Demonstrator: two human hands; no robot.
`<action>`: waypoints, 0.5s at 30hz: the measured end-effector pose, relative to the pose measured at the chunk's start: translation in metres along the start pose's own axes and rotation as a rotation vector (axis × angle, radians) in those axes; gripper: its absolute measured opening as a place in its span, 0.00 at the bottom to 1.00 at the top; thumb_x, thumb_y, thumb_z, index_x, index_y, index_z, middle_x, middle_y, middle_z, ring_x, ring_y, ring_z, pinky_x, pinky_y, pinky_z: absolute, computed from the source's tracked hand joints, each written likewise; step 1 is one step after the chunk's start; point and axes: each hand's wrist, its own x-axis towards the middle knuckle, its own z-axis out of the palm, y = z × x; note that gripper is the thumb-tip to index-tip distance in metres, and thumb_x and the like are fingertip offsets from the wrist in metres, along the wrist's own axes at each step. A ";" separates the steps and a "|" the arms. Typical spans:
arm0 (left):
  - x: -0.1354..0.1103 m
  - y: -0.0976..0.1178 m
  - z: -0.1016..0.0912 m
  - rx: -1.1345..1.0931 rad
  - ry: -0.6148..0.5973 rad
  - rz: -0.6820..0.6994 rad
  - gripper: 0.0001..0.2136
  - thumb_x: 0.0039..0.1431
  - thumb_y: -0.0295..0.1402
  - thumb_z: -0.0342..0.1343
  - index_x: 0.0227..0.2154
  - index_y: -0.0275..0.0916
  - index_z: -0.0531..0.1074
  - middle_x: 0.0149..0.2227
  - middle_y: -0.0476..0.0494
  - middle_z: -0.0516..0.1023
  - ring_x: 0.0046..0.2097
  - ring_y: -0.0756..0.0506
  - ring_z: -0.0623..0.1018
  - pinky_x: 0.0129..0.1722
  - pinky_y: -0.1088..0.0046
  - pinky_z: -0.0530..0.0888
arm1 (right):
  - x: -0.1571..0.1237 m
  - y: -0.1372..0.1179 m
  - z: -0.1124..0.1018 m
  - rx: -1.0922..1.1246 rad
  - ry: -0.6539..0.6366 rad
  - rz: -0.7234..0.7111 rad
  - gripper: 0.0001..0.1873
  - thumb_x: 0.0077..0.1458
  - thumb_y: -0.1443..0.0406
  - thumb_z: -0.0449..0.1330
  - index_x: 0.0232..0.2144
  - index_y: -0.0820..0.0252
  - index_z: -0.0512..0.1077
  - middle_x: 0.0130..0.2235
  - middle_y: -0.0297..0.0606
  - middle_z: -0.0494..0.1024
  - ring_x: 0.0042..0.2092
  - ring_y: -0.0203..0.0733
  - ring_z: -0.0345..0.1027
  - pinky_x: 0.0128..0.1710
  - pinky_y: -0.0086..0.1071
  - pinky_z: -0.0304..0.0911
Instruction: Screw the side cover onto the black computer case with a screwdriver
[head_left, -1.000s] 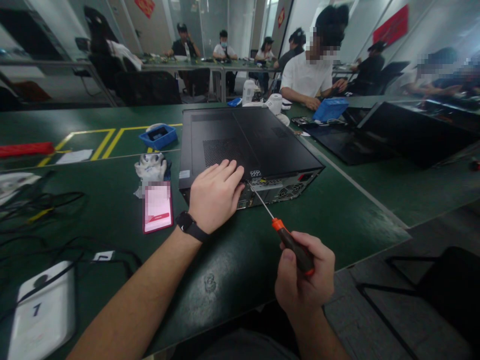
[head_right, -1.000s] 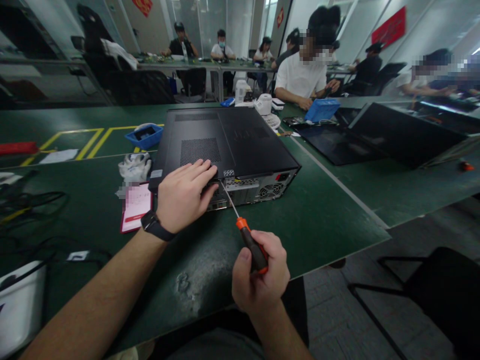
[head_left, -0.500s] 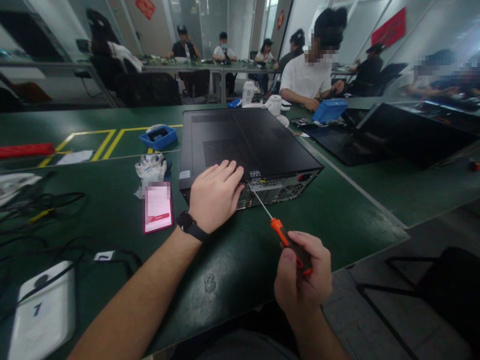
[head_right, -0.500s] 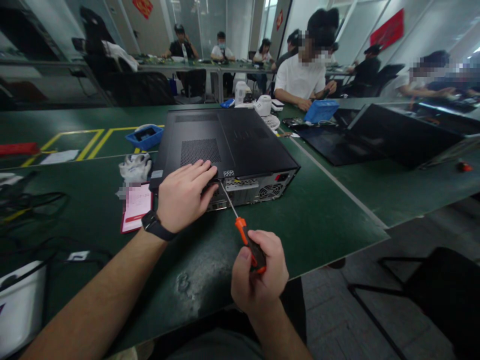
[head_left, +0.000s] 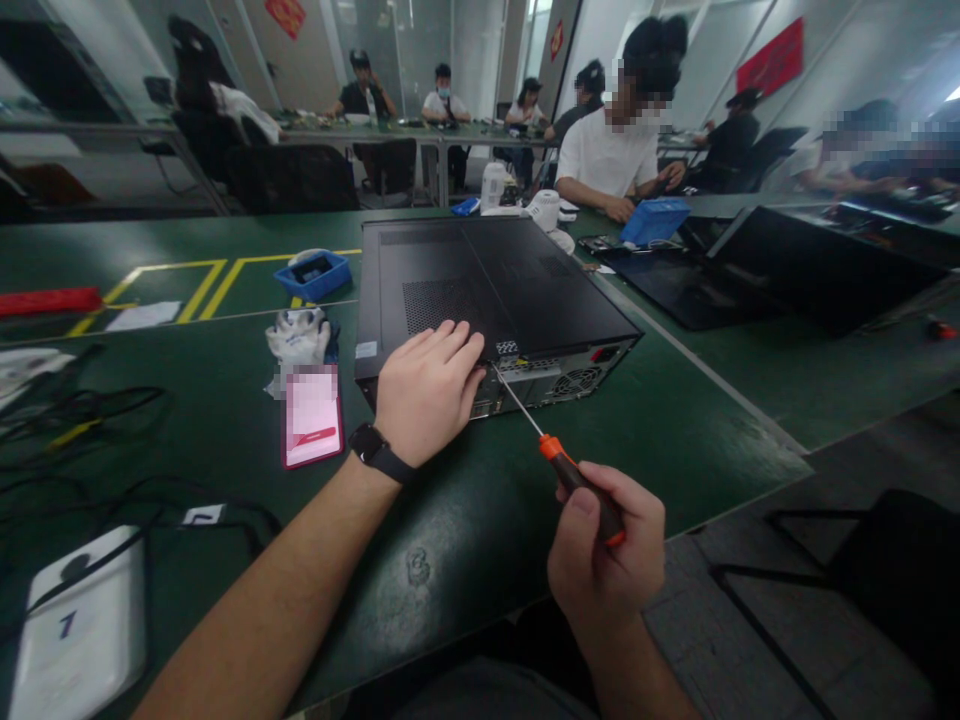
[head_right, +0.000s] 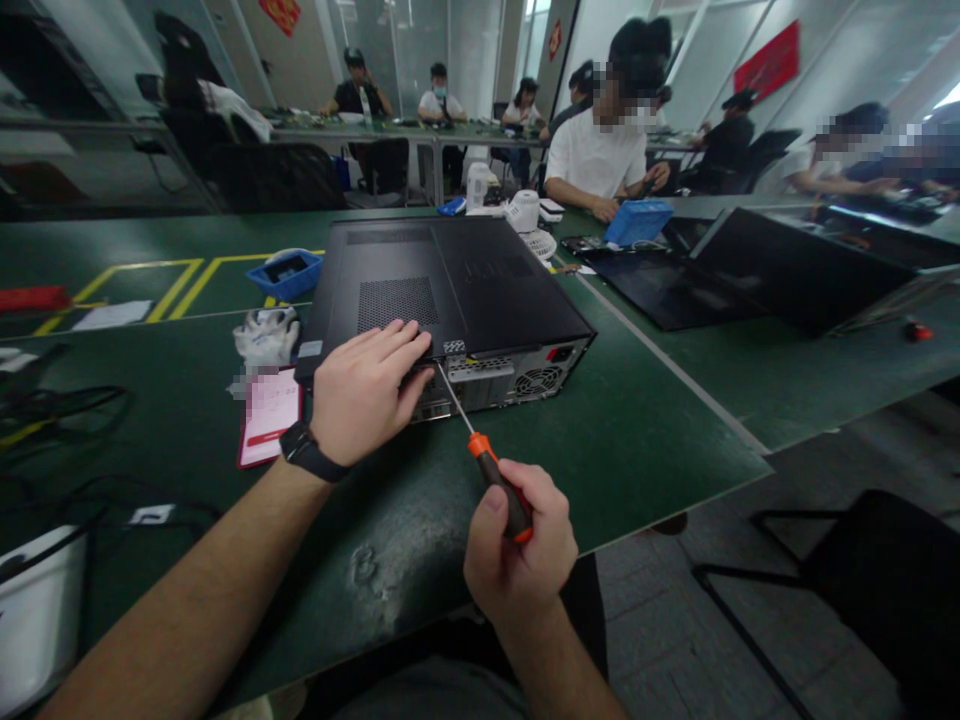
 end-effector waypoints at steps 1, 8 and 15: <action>0.000 0.000 0.000 -0.002 0.000 -0.001 0.17 0.68 0.31 0.55 0.57 0.36 0.74 0.61 0.34 0.77 0.63 0.35 0.76 0.62 0.50 0.73 | -0.001 0.000 0.000 -0.025 0.003 0.013 0.12 0.61 0.67 0.61 0.48 0.57 0.75 0.38 0.36 0.81 0.30 0.36 0.77 0.31 0.33 0.74; 0.000 0.000 -0.001 0.018 -0.002 0.008 0.17 0.68 0.31 0.54 0.57 0.35 0.74 0.61 0.34 0.77 0.63 0.35 0.76 0.62 0.51 0.73 | 0.003 -0.002 -0.001 0.041 -0.035 -0.003 0.16 0.61 0.66 0.60 0.51 0.58 0.72 0.40 0.38 0.80 0.35 0.40 0.78 0.34 0.35 0.75; 0.000 -0.001 0.000 0.033 0.002 0.015 0.17 0.68 0.30 0.55 0.57 0.35 0.74 0.61 0.35 0.77 0.62 0.36 0.77 0.63 0.53 0.73 | 0.000 -0.001 0.001 -0.042 -0.002 0.008 0.11 0.62 0.67 0.61 0.47 0.57 0.75 0.37 0.35 0.81 0.29 0.36 0.77 0.30 0.30 0.74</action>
